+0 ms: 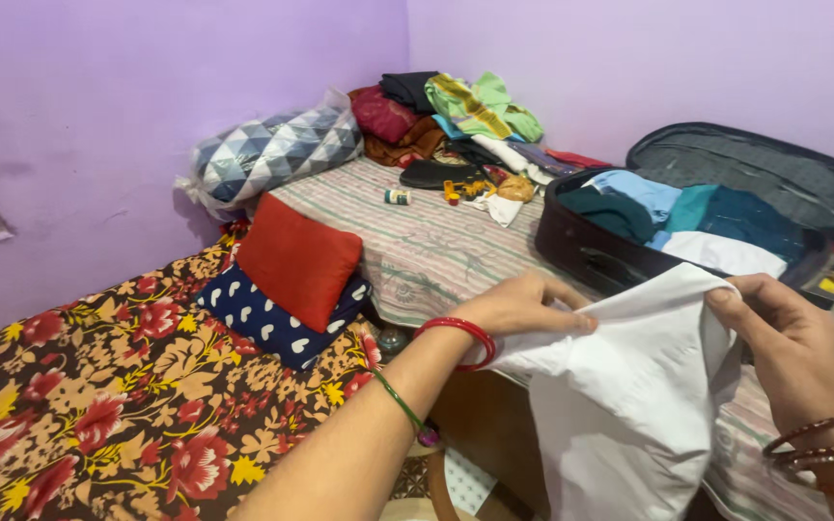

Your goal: The person folds several pieces of clothing and places them into an open suitcase on a bed. They handle a white shirt, a red patterned cloth, a green striped garment, and an orange cloth, folding each and stacking them inside the suitcase before closing it.

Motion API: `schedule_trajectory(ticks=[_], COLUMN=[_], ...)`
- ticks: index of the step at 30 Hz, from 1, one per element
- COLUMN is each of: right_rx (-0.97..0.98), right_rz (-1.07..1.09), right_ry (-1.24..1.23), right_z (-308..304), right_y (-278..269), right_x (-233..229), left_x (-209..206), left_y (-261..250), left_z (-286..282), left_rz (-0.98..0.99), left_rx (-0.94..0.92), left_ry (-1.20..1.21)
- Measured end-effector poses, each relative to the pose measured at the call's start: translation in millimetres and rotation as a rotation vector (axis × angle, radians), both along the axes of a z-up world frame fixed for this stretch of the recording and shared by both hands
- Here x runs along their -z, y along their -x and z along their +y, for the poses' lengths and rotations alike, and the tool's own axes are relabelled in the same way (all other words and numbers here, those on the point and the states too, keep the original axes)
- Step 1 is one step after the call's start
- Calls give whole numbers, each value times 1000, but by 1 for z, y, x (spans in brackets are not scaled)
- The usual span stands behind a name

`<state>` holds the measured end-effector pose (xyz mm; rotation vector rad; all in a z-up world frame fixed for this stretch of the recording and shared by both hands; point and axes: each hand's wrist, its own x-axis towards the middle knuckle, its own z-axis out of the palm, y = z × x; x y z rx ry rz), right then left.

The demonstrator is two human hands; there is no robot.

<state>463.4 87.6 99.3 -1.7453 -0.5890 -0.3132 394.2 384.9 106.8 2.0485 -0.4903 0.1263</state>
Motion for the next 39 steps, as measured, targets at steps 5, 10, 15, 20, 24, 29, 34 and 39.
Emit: schedule_trajectory(ticks=[5, 10, 15, 20, 24, 29, 34, 39], right_rx=[-48, 28, 231, 190, 184, 79, 147, 36], right_rz=[7, -7, 7, 205, 212, 228, 263, 405], right_ry=[-93, -41, -19, 220, 561, 340, 223, -35], right_z=[8, 6, 6, 6, 11, 17, 25, 24], right_y=[-23, -49, -65, -69, -74, -59, -43, -40], right_x=[-5, -8, -25, -42, -45, -39, -42, -41], left_x=[20, 33, 12, -12, -36, -64, -61, -19], left_y=[-27, -74, -136, -190, -200, -178, -165, -164], left_z=[1, 16, 42, 11, -24, -34, -5, 12], left_rz=[72, -188, -85, -102, -76, -180, -262, -279], left_rx=[-46, -65, 84, 349, 420, 382, 178, -105], left_ry=[-515, -523, 41, 328, 152, -53, -301, -234])
